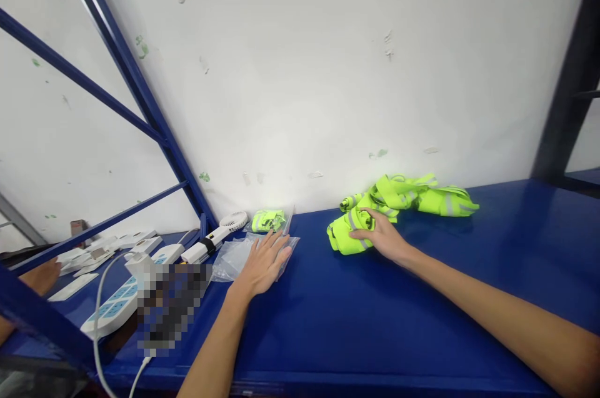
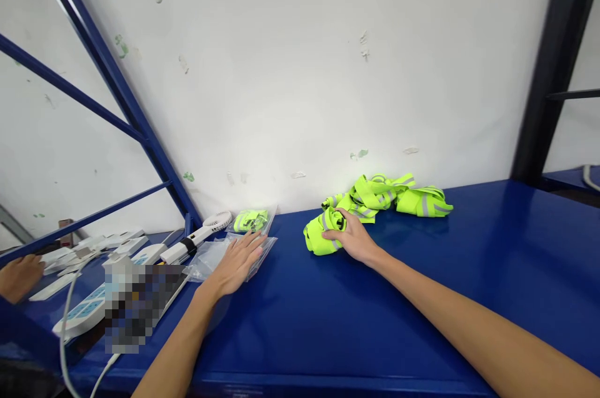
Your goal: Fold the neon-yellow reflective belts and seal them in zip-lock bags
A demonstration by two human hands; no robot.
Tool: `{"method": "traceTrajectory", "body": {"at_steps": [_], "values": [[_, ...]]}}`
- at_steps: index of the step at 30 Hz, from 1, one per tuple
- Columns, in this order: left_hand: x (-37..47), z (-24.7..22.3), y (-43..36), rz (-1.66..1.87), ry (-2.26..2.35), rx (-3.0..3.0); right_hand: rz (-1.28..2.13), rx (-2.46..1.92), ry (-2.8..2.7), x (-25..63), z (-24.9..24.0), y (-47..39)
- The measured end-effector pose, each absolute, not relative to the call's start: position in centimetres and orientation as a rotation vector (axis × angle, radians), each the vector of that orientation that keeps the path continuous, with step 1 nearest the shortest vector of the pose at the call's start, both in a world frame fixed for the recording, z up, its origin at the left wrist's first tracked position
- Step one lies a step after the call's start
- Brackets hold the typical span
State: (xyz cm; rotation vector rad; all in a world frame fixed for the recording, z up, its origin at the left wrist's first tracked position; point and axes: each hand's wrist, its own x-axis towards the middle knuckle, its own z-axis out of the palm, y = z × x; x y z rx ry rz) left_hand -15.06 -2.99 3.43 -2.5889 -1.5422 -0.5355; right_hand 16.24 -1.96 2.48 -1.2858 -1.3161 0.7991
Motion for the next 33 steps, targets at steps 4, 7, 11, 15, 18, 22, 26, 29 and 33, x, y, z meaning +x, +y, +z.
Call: {"method": "traceTrajectory", "body": {"at_steps": [4, 7, 11, 15, 18, 22, 26, 29, 33], "values": [[-13.1, 2.9, -2.9, -0.569, -1.396, -2.596, 0.983, -1.167, -1.158, 15.5, 2.4, -2.5], [-12.7, 2.8, -2.7, -0.641, -1.413, -2.529, 1.175, -1.001, -1.116, 15.1, 1.8, -2.9], [-13.5, 1.9, -2.1, -0.548, -1.485, -2.554, 1.294, -0.895, -1.118, 14.7, 1.6, -3.5], [-13.5, 1.2, -1.8, -0.503, -1.516, -2.532, 1.314, -0.881, -1.091, 14.4, 1.8, -3.9], [-12.7, 1.6, -2.0, -0.659, -1.496, -2.446, 1.346, -0.838, -1.109, 14.0, 1.7, -4.2], [-10.9, 2.4, -2.4, -0.930, -1.446, -2.350, 1.401, -0.807, -1.112, 13.0, 2.0, -4.7], [-9.2, 1.9, -2.7, -1.127, -1.393, -2.432, 1.408, -0.765, -1.101, 12.1, 2.0, -4.9], [-8.5, 1.4, -2.7, -1.217, -1.381, -2.498, 1.375, -0.750, -1.127, 12.0, 1.6, -4.7], [-8.3, 1.4, -2.7, -1.169, -1.306, -2.547, 1.261, -0.762, -1.158, 12.2, 1.2, -4.2]]}}
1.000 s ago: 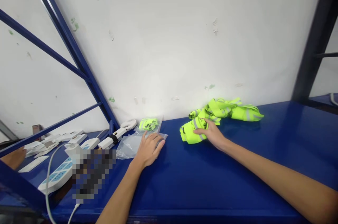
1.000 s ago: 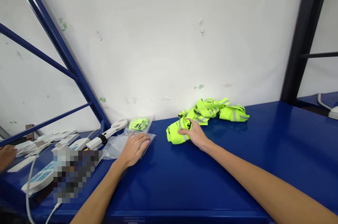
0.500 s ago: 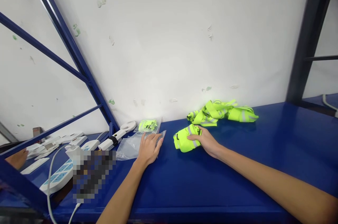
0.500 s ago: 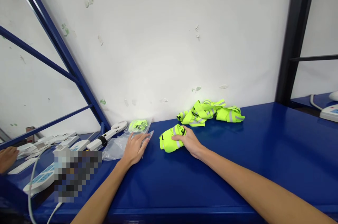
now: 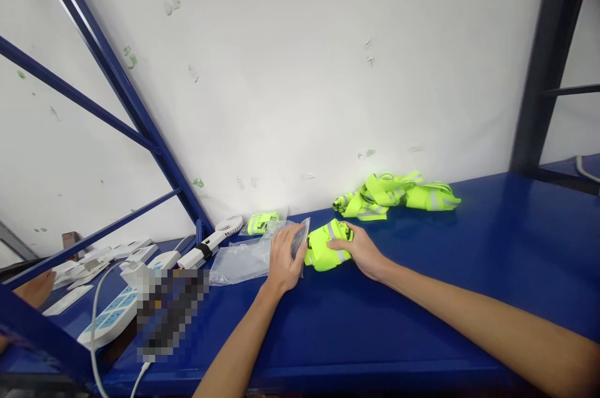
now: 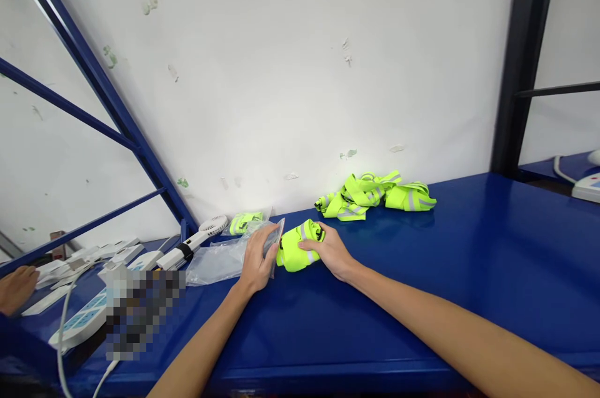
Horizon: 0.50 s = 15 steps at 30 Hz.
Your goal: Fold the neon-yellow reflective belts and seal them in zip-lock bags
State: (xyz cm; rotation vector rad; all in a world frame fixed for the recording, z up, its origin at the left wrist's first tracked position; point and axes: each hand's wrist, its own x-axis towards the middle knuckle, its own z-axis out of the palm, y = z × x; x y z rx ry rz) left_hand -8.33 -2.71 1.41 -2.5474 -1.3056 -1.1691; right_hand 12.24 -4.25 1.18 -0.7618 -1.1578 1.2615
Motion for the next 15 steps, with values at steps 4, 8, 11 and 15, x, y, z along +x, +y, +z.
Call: {"method": "traceTrajectory", "body": {"at_steps": [4, 8, 11, 15], "values": [[-8.5, 1.5, -2.6, -1.088, -1.308, -2.519, 1.019, -0.881, -1.251, 13.1, 1.4, -3.8], [-8.8, 1.0, -2.5, -1.039, -1.393, -2.530, 0.772, -1.062, -1.348, 14.2, 1.4, -3.3], [-8.9, 0.7, -2.4, -0.963, -1.403, -2.559, 0.702, -1.091, -1.381, 14.5, 1.2, -3.4], [-8.9, 0.6, -2.4, -0.891, -1.318, -2.519, 0.916, -1.073, -1.419, 14.2, 1.4, -4.3]]}}
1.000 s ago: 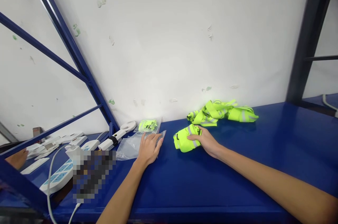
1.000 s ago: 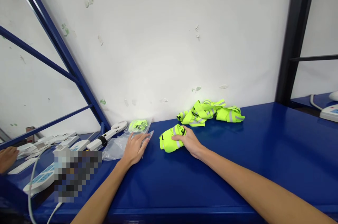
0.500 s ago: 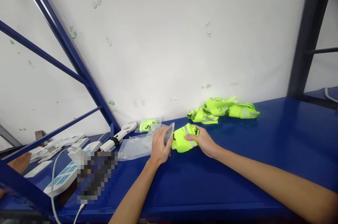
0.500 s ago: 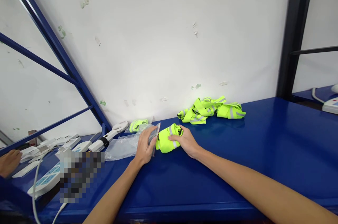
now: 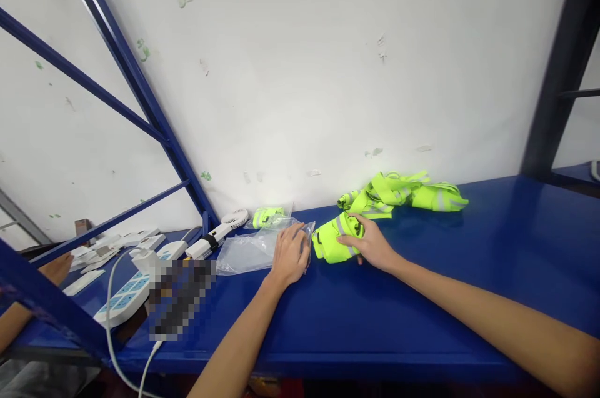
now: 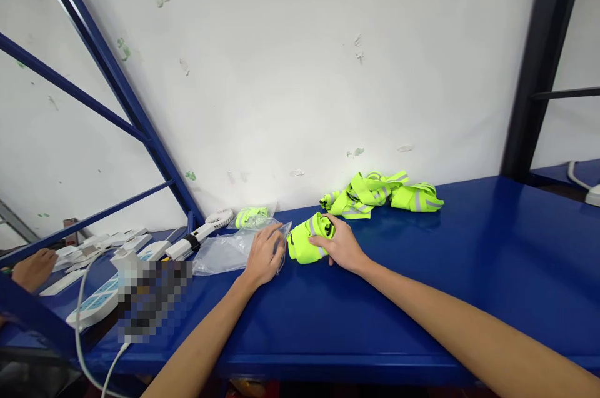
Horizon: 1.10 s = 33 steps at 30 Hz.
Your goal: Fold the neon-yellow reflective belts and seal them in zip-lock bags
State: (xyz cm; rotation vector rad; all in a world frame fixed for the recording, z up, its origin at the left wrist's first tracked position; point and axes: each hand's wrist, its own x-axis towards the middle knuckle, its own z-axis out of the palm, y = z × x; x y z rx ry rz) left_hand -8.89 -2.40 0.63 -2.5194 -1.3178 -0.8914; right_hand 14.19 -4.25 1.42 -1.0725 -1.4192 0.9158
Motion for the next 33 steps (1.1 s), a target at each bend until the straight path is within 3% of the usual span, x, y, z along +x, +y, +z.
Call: {"method": "traceTrajectory", "body": {"at_steps": [8, 17, 23, 33], "values": [[-8.5, 0.6, -2.3, -0.856, -1.369, -2.429, 1.091, -0.887, -1.335, 13.3, 2.0, -4.8], [-8.3, 1.2, -2.6, -1.101, -1.387, -2.539, 0.788, -1.136, -1.422, 13.8, 2.6, -4.2], [-7.4, 2.1, -3.5, -1.037, -1.189, -2.439, 0.651, -1.169, -1.387, 13.9, 2.0, -3.8], [-8.1, 2.6, -3.0, -0.720, -1.016, -2.622, 1.039, -1.019, -1.049, 14.4, 1.6, -2.6]]}}
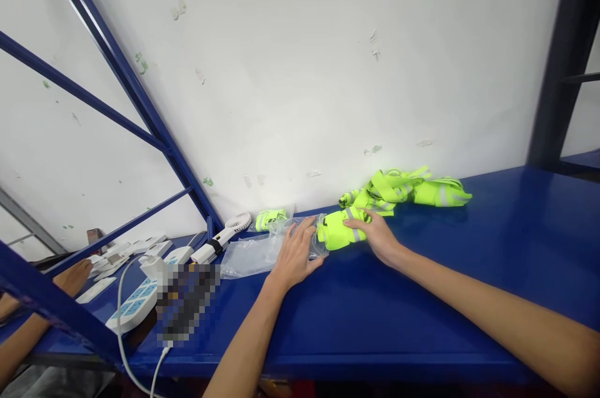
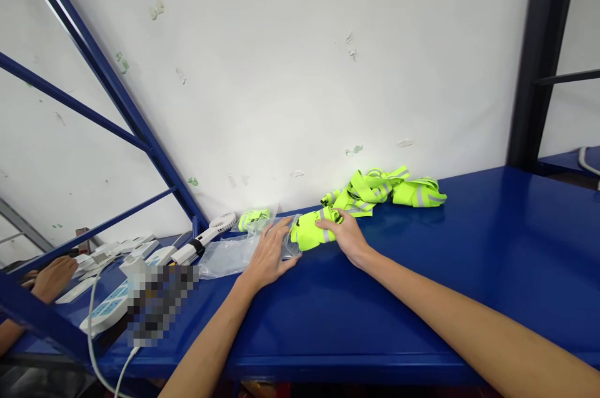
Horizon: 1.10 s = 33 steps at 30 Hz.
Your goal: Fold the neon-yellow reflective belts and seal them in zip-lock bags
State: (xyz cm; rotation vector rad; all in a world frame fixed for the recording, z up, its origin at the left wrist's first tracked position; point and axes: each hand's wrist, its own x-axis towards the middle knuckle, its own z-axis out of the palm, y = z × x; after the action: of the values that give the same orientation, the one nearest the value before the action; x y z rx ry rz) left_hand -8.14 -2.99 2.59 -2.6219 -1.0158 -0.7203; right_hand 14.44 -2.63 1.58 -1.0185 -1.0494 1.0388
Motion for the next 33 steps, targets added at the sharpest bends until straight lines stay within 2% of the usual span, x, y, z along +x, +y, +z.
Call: {"method": "traceTrajectory", "body": {"at_steps": [6, 15, 24, 33], "values": [[-8.7, 2.5, -2.6, -0.761, -0.984, -2.664, 0.799, -1.071, -1.312, 14.2, 1.9, -4.0], [-8.3, 1.5, -2.7, -1.069, -0.828, -2.457, 0.741, -1.044, -1.421, 14.0, 2.0, -4.1], [-4.4, 1.5, -1.2, -0.806, -1.140, -2.392, 0.553, -1.058, -1.390, 15.7, 1.0, -2.5], [-3.3, 1.4, -0.9, -0.754, -1.126, -2.425, 0.436, -1.034, -1.473, 16.1, 1.1, -2.5]]}}
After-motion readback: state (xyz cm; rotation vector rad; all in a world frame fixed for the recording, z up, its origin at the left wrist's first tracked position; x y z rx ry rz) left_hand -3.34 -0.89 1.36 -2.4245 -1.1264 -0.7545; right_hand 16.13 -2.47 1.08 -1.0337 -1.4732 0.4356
